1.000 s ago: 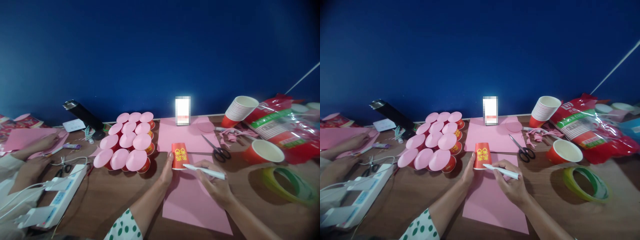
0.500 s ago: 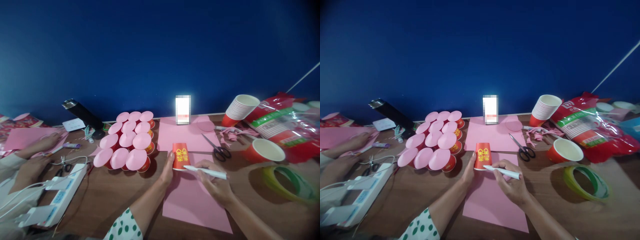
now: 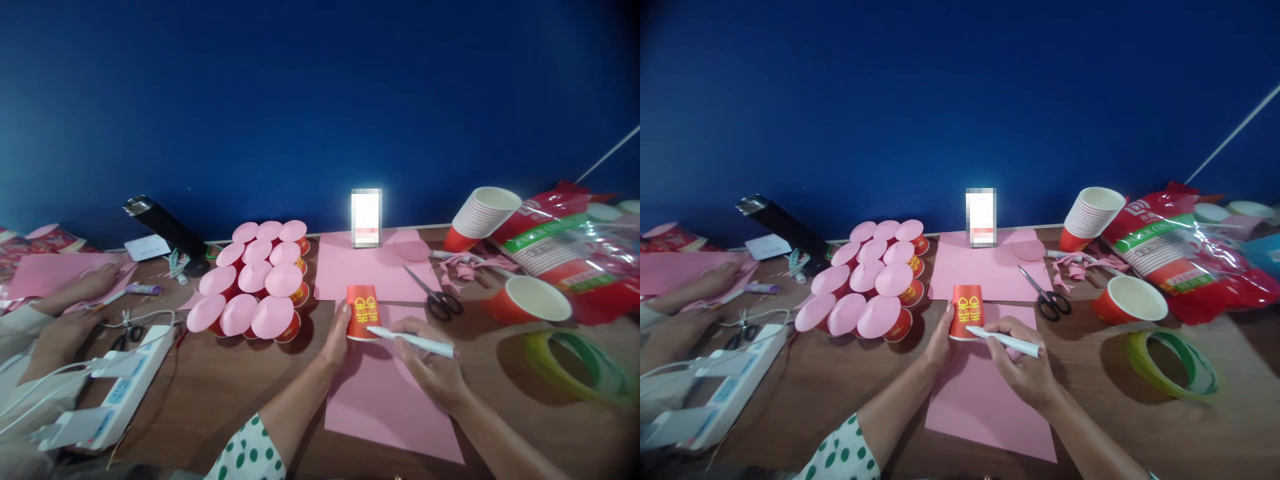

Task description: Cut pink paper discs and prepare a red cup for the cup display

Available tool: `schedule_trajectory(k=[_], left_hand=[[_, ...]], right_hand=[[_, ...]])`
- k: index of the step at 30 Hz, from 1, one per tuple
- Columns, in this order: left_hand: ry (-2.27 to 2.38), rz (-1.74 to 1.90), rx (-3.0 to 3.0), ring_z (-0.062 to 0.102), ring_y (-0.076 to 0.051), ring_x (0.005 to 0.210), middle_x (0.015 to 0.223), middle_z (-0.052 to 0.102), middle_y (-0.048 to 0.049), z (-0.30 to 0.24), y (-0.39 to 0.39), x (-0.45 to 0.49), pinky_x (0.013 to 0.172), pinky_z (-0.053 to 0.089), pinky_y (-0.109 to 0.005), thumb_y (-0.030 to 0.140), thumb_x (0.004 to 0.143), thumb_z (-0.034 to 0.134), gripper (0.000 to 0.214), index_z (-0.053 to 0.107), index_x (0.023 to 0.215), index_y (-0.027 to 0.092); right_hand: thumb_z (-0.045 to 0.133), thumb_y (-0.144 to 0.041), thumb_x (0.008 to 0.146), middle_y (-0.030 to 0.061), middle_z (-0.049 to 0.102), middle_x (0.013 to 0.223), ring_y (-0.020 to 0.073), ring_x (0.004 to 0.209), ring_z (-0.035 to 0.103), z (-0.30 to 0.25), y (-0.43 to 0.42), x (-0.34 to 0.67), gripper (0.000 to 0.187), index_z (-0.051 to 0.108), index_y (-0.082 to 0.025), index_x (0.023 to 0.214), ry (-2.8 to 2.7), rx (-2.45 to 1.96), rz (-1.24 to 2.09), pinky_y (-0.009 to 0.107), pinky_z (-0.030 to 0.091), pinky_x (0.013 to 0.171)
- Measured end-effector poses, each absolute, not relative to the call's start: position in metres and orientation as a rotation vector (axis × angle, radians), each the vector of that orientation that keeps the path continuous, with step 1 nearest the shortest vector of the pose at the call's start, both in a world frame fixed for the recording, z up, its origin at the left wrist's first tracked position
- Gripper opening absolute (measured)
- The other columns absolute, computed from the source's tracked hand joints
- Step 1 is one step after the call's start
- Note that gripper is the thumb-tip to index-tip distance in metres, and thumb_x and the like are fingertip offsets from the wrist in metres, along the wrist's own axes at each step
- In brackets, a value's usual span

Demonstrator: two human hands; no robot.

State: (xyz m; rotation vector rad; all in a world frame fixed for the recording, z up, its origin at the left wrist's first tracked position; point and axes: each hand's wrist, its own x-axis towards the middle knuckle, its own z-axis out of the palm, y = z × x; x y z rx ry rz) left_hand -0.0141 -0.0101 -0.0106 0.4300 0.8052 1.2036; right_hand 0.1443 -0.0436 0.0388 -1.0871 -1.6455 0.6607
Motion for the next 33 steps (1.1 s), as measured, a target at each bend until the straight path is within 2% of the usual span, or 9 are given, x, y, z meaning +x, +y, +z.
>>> schedule_trajectory(k=[4, 9, 13, 20, 25, 29, 33], left_hand=[[0.851, 1.214, 0.468, 0.064, -0.026, 0.103, 0.093, 0.072, -0.0048, -0.010, -0.010, -0.015, 0.094, 0.046, -0.035, 0.053, 0.075, 0.074, 0.041, 0.068, 0.097, 0.019], [0.824, 1.179, 0.462, 0.065, -0.023, 0.098, 0.095, 0.071, -0.0047, -0.014, -0.010, -0.015, 0.090, 0.047, -0.033, 0.057, 0.077, 0.070, 0.044, 0.066, 0.098, 0.018], [0.847, 1.193, 0.515, 0.065, -0.024, 0.098, 0.096, 0.070, -0.0054, -0.009, -0.009, -0.016, 0.089, 0.047, -0.033, 0.058, 0.073, 0.073, 0.047, 0.066, 0.096, 0.018], [0.847, 1.167, 0.546, 0.066, -0.023, 0.095, 0.099, 0.070, -0.0063, -0.016, -0.010, -0.017, 0.087, 0.047, -0.033, 0.058, 0.081, 0.065, 0.045, 0.065, 0.101, 0.018], [0.861, 1.161, 0.567, 0.065, -0.023, 0.097, 0.101, 0.070, -0.0065, -0.020, -0.010, -0.019, 0.088, 0.046, -0.033, 0.058, 0.082, 0.063, 0.045, 0.065, 0.103, 0.018], [0.896, 1.179, 0.616, 0.064, -0.025, 0.099, 0.097, 0.071, -0.0066, -0.015, -0.009, -0.019, 0.086, 0.047, -0.033, 0.060, 0.079, 0.066, 0.047, 0.067, 0.099, 0.018], [0.858, 1.189, 0.550, 0.065, -0.026, 0.099, 0.095, 0.071, -0.0065, -0.010, -0.009, -0.016, 0.088, 0.047, -0.035, 0.059, 0.076, 0.070, 0.047, 0.067, 0.098, 0.018]], right_hand=[[0.055, -0.019, 0.089, 0.0025, 0.068, 0.076, 0.0147, 0.066, 0.065, 0.039, -0.044, 0.145, 0.010, 0.065, -0.019, 0.089, -1.688, -1.091, 0.654, 0.025, 0.052, 0.059], [0.053, -0.020, 0.089, 0.0013, 0.064, 0.068, 0.0129, 0.056, 0.060, 0.039, -0.043, 0.146, 0.012, 0.064, -0.019, 0.084, -1.710, -1.097, 0.661, 0.023, 0.048, 0.052], [0.054, -0.019, 0.089, 0.0025, 0.067, 0.074, 0.0139, 0.063, 0.063, 0.041, -0.043, 0.145, 0.011, 0.065, -0.019, 0.088, -1.688, -1.097, 0.650, 0.023, 0.050, 0.057], [0.053, -0.024, 0.090, 0.0004, 0.061, 0.062, 0.0133, 0.051, 0.057, 0.039, -0.045, 0.146, 0.015, 0.065, -0.018, 0.082, -1.685, -1.138, 0.787, 0.024, 0.045, 0.047], [0.053, -0.023, 0.089, 0.0028, 0.066, 0.071, 0.0139, 0.057, 0.060, 0.036, -0.045, 0.146, 0.013, 0.065, -0.018, 0.085, -1.642, -1.127, 0.750, 0.024, 0.047, 0.051], [0.052, -0.026, 0.090, 0.0002, 0.060, 0.061, 0.0132, 0.050, 0.055, 0.035, -0.045, 0.147, 0.016, 0.064, -0.018, 0.082, -1.660, -1.143, 0.829, 0.024, 0.044, 0.046], [0.053, -0.023, 0.090, 0.0013, 0.064, 0.067, 0.0132, 0.055, 0.058, 0.035, -0.045, 0.147, 0.013, 0.064, -0.019, 0.084, -1.648, -1.121, 0.766, 0.023, 0.047, 0.050]])
